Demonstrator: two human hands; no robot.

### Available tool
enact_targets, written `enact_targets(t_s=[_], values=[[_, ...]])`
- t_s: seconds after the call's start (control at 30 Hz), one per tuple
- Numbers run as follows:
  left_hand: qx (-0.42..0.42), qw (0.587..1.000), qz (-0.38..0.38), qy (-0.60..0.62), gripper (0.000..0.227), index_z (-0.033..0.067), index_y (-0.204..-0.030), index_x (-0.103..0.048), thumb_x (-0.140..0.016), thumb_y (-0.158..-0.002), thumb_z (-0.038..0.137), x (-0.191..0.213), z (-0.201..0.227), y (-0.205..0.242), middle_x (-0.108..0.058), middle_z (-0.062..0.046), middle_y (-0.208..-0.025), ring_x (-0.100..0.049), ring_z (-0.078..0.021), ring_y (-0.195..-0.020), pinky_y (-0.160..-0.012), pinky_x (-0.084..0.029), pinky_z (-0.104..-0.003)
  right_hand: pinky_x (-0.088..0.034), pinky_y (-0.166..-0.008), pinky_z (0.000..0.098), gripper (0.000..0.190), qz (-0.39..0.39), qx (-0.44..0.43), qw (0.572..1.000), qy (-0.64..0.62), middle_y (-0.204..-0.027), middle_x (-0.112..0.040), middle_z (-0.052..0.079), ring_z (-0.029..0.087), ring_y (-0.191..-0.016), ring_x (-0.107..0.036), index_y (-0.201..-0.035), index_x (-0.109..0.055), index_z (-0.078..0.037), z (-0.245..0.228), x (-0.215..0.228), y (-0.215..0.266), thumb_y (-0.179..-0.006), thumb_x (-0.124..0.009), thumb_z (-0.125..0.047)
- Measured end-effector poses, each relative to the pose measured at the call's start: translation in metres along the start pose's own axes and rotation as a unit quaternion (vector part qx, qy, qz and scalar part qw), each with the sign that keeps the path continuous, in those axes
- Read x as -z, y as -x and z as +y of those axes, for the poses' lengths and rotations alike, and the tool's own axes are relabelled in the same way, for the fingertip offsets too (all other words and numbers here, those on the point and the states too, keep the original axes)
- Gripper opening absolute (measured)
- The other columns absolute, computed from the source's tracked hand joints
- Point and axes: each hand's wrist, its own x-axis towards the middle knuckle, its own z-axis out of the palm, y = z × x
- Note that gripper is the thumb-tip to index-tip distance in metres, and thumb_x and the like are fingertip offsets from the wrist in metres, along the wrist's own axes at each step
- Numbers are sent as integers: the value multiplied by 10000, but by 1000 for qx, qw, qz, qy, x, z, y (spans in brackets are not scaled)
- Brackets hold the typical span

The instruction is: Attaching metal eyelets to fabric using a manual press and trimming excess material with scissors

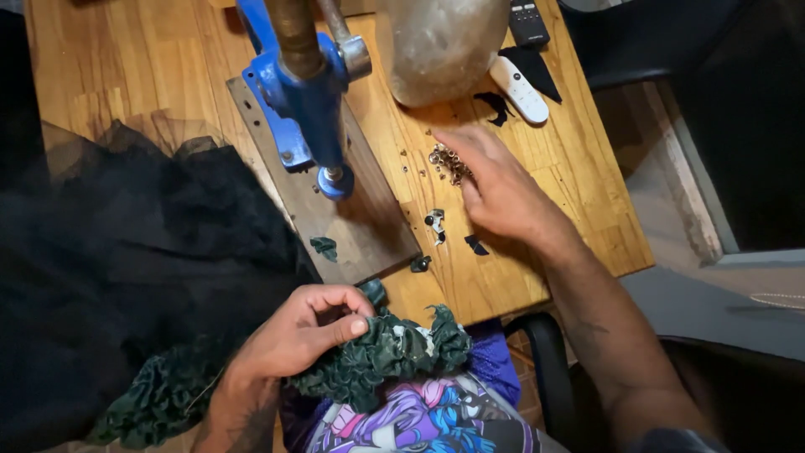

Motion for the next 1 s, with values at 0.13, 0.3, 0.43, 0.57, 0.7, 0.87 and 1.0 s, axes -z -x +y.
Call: enact_targets(t_s=[0.13,0.3,0.43,0.57,0.7,0.87,1.0], values=[[1,1000,4,-3,201,65,-943,-767,-747,-919,264,0,1,2,-668,42,-824,-547,-46,-741,-676,-430,-227,-294,-1216,485,698,21,33,999,11,-1523,-400,181,315,-1390,-440,-1551,-412,-89,7,-8,-2,-881,-509,82],[-10,1000,14,-11,181,78,-947,-767,-757,-913,256,0,0,0,-692,38,-845,-585,-54,-773,-707,-460,-226,-427,-1107,509,453,108,177,974,90,-1303,-551,208,376,-1247,-518,-1331,-610,27,36,-26,-9,-880,-601,69],[-31,999,14,15,124,8,-933,-783,-778,-917,131,1,3,-2,-648,0,-703,-537,-80,-676,-636,-449,-245,-495,-949,445,203,195,215,951,110,-1055,-645,111,333,-1018,-576,-1094,-764,-87,39,-39,-20,-927,-810,-193],[-33,999,20,17,124,9,-929,-770,-770,-923,132,-1,8,-1,-633,11,-704,-535,-75,-672,-630,-441,-237,-495,-902,414,152,210,187,948,152,-936,-647,59,284,-950,-547,-928,-793,-127,45,-54,-35,-867,-869,-243],[-37,999,31,21,116,32,-914,-761,-762,-926,147,-3,7,1,-608,30,-668,-516,-55,-653,-616,-420,-220,-502,-881,414,73,198,184,951,149,-901,-643,81,306,-934,-552,-870,-795,-116,38,-57,-37,-849,-853,-155],[-56,997,33,42,116,54,-916,-759,-765,-934,168,-6,3,-1,-617,53,-680,-518,-28,-665,-625,-410,-192,-502,-880,425,88,220,182,949,134,-881,-641,83,310,-930,-574,-866,-770,-100,38,-61,-33,-830,-848,-117],[-60,997,31,46,123,49,-919,-761,-761,-935,171,-5,4,0,-616,55,-676,-509,-26,-656,-622,-405,-193,-528,-850,375,143,242,215,946,-9,-914,-652,46,275,-926,-615,-937,-750,-120,1,-54,-30,-847,-850,-69]])
